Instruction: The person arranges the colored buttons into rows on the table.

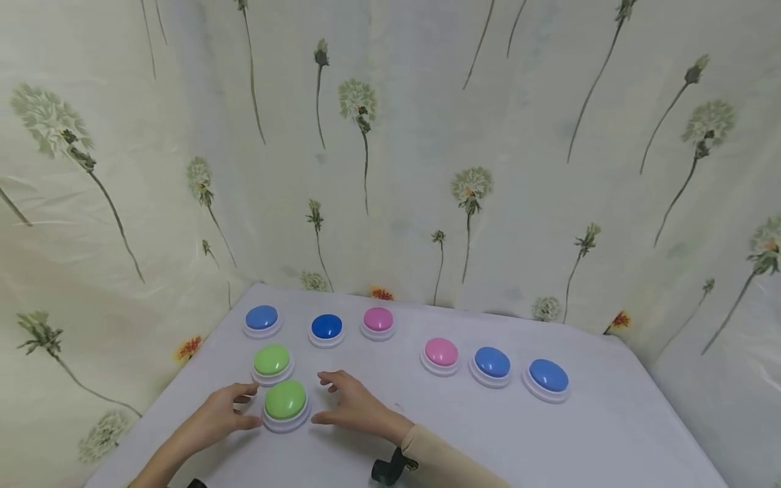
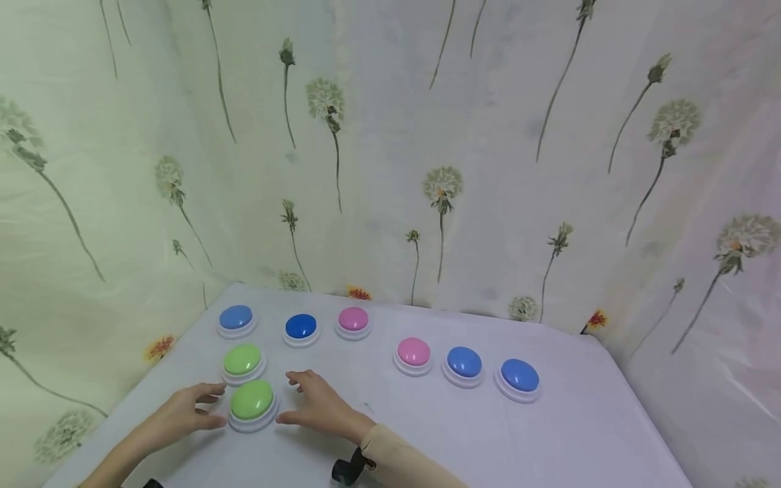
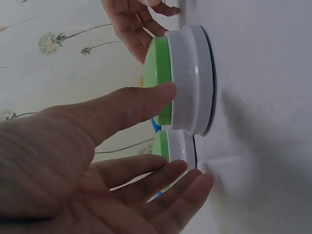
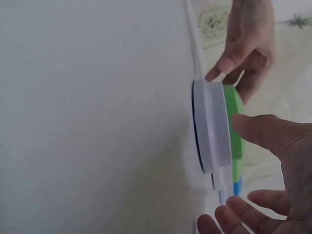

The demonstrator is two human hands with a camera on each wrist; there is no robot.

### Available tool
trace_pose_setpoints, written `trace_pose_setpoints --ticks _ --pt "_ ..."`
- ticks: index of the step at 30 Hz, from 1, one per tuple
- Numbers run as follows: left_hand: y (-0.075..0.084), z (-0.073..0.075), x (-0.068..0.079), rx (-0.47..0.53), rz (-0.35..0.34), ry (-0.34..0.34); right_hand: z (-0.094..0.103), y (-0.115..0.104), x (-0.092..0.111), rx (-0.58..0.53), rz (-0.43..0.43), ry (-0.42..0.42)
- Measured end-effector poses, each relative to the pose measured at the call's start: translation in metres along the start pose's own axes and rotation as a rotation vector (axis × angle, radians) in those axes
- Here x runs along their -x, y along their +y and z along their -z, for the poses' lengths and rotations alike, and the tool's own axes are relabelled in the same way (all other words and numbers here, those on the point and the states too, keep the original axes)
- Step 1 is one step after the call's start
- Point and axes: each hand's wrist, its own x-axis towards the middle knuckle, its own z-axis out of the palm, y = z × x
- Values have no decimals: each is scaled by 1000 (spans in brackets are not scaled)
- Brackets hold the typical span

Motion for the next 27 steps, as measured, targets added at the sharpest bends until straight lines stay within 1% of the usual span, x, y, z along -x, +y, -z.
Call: trace_pose_setpoints --ticks 3,6,10,12,15,17,19,21,24,27 --pt "-8 -2 -3 27 -26 -35 -7 -2 -9 36 -6 -1" --pt "-12 -4 -6 40 -63 -54 -11 -4 -16 57 -17 -9" --pt "-16 -8 -10 17 -105 -61 -17 -5 -25 73 -27 -27" --pt "-16 -11 -12 -7 -114 -49 -20 -5 -29 92 -9 -36" --pt "-14 -14 -15 -35 -122 -38 -23 -6 -33 124 45 -47" --pt "-13 -15 -16 -45 -123 -31 -25 -6 -35 141 70 -52" --pt "-13 -16 -16 -43 -126 -29 -25 -7 -35 147 76 -56" --pt "-13 -18 -16 -38 -129 -20 -25 -8 -34 145 64 -58" --pt "-14 -20 -16 -2 -138 -20 -23 -8 -30 137 41 -60" --pt "-11 -21 -17 29 -145 -23 -19 -10 -26 121 29 -56"
